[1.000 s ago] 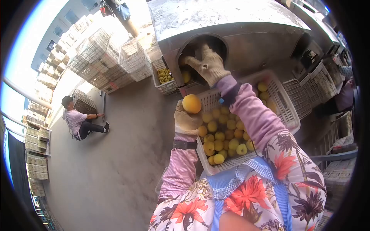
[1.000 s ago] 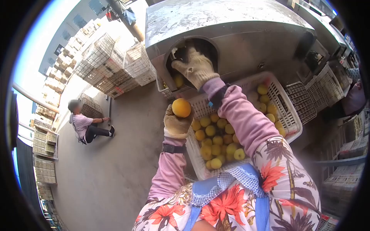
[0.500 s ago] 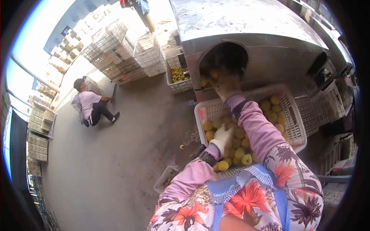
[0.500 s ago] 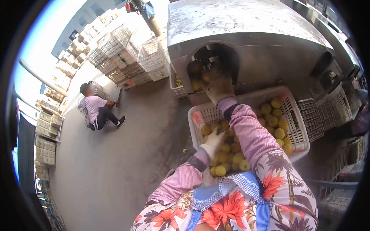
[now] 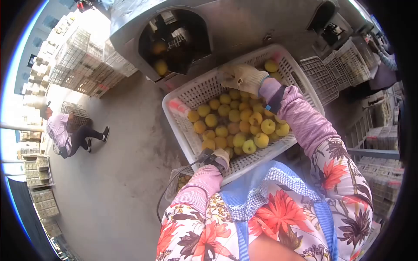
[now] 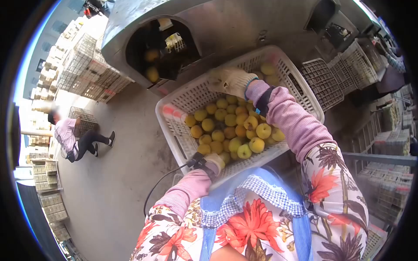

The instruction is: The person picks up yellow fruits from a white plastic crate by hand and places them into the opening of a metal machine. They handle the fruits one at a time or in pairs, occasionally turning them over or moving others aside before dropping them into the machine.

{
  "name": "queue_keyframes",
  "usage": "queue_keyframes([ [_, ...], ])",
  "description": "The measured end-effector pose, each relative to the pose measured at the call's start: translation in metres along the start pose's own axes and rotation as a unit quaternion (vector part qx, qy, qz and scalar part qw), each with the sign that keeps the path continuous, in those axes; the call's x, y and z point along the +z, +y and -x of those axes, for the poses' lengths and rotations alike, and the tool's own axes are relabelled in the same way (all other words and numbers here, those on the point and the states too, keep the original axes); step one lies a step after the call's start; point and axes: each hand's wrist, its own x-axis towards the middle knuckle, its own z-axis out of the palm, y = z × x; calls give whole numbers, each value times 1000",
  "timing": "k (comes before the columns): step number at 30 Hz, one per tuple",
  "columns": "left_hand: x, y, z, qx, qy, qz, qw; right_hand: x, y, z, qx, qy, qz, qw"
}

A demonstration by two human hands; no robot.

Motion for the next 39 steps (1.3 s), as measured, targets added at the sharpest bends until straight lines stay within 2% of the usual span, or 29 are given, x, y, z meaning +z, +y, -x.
queue_keyframes([
  [1, -53, 8, 32, -132, -3, 208, 969, -6, 23, 19, 67, -56, 128, 988],
  [2, -48, 10, 28, -118, 1, 115, 986, -4, 53, 33, 94, -101, 174, 975],
  [3, -33, 6, 22, -103, 37, 85, 990, 0, 86, 44, 114, -146, 218, 958],
  [4, -32, 12, 21, -112, 27, 71, 991, -1, 91, 52, 132, -193, 257, 938],
  [5, -32, 15, 19, -121, 16, 55, 991, 2, 95, 55, 135, -244, 297, 913],
  [7, -57, 11, 28, -91, -36, 119, 988, 4, 52, 65, 137, -351, 367, 850],
  [8, -72, 10, 37, -76, -64, 150, 984, 22, 75, 78, 87, -285, 337, 893],
  [11, -102, 1, 50, -85, -83, 220, 968, 17, 19, 86, 61, -315, 290, 902],
  [14, -126, -3, 57, -121, -80, 275, 950, 76, 68, 89, -40, -303, 356, 883],
  [17, -160, -9, 67, -250, -40, 431, 866, 85, 54, 70, 16, -372, 389, 843],
  [18, -141, -13, 52, -295, -18, 467, 833, 95, 58, 70, -29, -318, 403, 858],
  [20, -150, -22, 53, -269, -47, 427, 862, 119, 73, 69, -121, -202, 425, 874],
  [22, -159, -30, 57, -220, -99, 415, 877, 122, 57, 61, -96, -200, 429, 876],
  [23, -165, -32, 63, -244, -53, 452, 857, 119, 52, 51, -83, -193, 435, 876],
  [25, -183, -27, 84, -280, 40, 518, 807, 115, 70, 29, 47, -72, 293, 952],
  [26, -189, -25, 93, -274, 97, 554, 780, 114, 82, 18, 110, -13, 213, 971],
  [27, -188, -25, 93, -240, 134, 670, 690, 107, 86, 7, 117, -28, 194, 974],
  [29, -181, -23, 96, -157, 185, 851, 466, 105, 88, -4, 141, -66, 142, 977],
  [30, -182, -27, 98, -116, 195, 882, 414, 111, 87, -12, 146, -82, 149, 975],
  [33, -187, -20, 108, 10, 275, 912, 306, 128, 86, -35, 159, -97, 150, 971],
  [34, -187, -18, 104, 57, 296, 925, 231, 131, 87, -32, 171, -87, 133, 972],
  [36, -190, -23, 102, -2, 362, 863, 352, 127, 89, -26, 158, -57, 60, 984],
  [38, -220, -26, 119, -97, 305, 929, 184, 108, 91, -12, 108, -18, -52, 993],
  [39, -214, -31, 113, -96, 339, 909, 225, 96, 85, -3, 67, -13, -115, 991],
])
